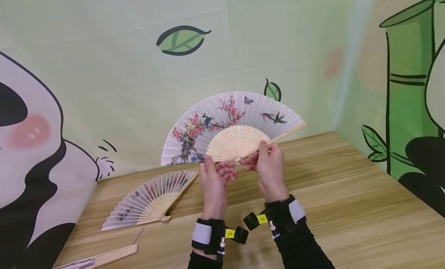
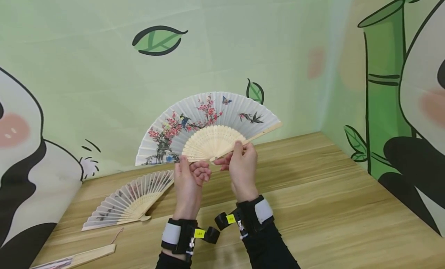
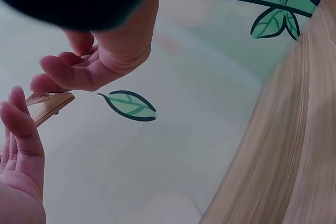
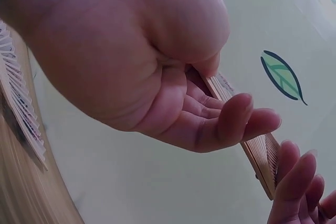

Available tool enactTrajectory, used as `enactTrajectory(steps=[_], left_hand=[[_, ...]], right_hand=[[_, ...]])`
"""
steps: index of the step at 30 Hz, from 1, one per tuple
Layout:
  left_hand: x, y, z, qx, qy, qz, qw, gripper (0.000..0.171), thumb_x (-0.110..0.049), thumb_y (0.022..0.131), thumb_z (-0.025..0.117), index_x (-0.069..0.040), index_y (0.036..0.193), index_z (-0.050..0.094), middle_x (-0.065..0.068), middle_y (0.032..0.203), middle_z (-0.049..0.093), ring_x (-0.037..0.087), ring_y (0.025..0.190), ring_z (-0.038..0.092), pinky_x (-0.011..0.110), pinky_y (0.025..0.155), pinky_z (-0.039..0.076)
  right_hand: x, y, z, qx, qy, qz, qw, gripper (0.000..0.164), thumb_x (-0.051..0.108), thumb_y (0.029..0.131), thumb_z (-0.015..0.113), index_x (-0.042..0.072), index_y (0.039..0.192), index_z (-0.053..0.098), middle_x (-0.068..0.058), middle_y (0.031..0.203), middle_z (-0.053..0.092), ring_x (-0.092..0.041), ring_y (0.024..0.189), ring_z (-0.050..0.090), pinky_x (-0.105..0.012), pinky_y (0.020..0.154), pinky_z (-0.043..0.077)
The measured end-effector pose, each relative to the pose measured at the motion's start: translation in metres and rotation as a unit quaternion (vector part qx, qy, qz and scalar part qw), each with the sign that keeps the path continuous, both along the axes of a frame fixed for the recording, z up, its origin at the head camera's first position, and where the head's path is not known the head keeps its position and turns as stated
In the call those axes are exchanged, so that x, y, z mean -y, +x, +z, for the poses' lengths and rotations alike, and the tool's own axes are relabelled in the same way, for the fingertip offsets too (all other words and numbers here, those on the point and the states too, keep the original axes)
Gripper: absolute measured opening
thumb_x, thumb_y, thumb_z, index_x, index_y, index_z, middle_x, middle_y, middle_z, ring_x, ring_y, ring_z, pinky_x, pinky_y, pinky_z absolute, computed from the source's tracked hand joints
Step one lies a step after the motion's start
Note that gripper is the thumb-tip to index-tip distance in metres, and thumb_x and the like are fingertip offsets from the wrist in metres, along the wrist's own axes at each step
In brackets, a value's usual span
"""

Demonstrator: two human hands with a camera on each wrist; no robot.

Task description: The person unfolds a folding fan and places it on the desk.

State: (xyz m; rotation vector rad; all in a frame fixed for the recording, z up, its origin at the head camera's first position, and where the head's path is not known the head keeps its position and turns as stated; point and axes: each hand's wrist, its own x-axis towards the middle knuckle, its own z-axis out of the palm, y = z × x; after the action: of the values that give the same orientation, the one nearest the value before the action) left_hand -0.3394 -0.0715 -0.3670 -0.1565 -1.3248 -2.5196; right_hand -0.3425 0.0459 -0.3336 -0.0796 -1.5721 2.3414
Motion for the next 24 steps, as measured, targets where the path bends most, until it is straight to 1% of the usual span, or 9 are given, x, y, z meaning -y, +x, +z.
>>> enactTrajectory(steps=[6,10,14,16,19,21,24], left_hand=[[-0.004,0.000,-0.001,-0.001,0.010,0.003,0.9999,0.032,-0.038,0.107,0.028,-0.007,0.104,0.034,0.009,0.077,0.065,0.016,0.058,0.062,0.023,0.049,0.048],[-0.007,0.000,-0.003,0.005,0.024,0.008,0.9997,0.032,-0.038,0.107,0.027,-0.007,0.106,0.033,0.011,0.080,0.066,0.017,0.060,0.064,0.024,0.052,0.051],[-0.008,-0.001,-0.006,0.013,0.040,0.003,0.9991,0.032,-0.038,0.107,0.029,-0.007,0.106,0.033,0.011,0.081,0.066,0.017,0.062,0.065,0.025,0.054,0.052],[-0.009,-0.002,-0.008,0.023,0.040,-0.001,0.9989,0.032,-0.038,0.107,0.029,-0.006,0.105,0.034,0.010,0.081,0.066,0.016,0.061,0.065,0.024,0.053,0.052],[-0.010,-0.004,-0.011,0.046,0.024,-0.002,0.9987,0.028,-0.035,0.108,0.031,-0.007,0.105,0.036,0.007,0.079,0.067,0.013,0.055,0.061,0.022,0.050,0.049],[-0.008,-0.005,-0.014,0.060,0.013,0.005,0.9981,0.025,-0.031,0.108,0.034,-0.007,0.105,0.037,0.006,0.077,0.065,0.010,0.051,0.057,0.021,0.047,0.046],[-0.004,-0.009,-0.020,0.074,0.011,0.017,0.9971,0.018,-0.025,0.108,0.038,-0.007,0.106,0.040,0.003,0.074,0.060,0.008,0.047,0.051,0.019,0.045,0.042]], right_hand=[[-0.001,-0.001,0.000,0.004,-0.013,-0.012,1.000,0.022,0.023,0.108,0.037,0.004,0.097,0.042,-0.006,0.068,0.053,-0.020,0.058,0.068,-0.026,0.047,0.051],[-0.001,0.000,-0.001,0.012,-0.016,-0.010,1.000,0.022,0.023,0.108,0.037,0.004,0.098,0.042,-0.006,0.068,0.052,-0.020,0.059,0.069,-0.027,0.049,0.052],[-0.002,-0.001,-0.003,0.014,-0.023,-0.008,1.000,0.022,0.022,0.108,0.036,0.004,0.098,0.042,-0.005,0.068,0.052,-0.019,0.058,0.068,-0.026,0.048,0.052],[-0.005,-0.004,-0.005,0.015,-0.021,-0.008,1.000,0.022,0.022,0.108,0.036,0.003,0.099,0.043,-0.005,0.067,0.052,-0.018,0.057,0.068,-0.026,0.048,0.051],[-0.013,-0.009,-0.009,0.032,-0.009,-0.004,0.999,0.021,0.022,0.108,0.035,0.004,0.102,0.043,-0.003,0.068,0.051,-0.016,0.056,0.067,-0.024,0.048,0.052],[-0.019,-0.013,-0.012,0.049,-0.007,0.000,0.999,0.020,0.022,0.108,0.035,0.004,0.102,0.042,-0.003,0.069,0.050,-0.016,0.055,0.066,-0.023,0.049,0.051],[-0.027,-0.017,-0.018,0.072,-0.010,-0.001,0.997,0.018,0.022,0.108,0.035,0.006,0.102,0.040,-0.003,0.070,0.048,-0.016,0.055,0.065,-0.023,0.050,0.051]])
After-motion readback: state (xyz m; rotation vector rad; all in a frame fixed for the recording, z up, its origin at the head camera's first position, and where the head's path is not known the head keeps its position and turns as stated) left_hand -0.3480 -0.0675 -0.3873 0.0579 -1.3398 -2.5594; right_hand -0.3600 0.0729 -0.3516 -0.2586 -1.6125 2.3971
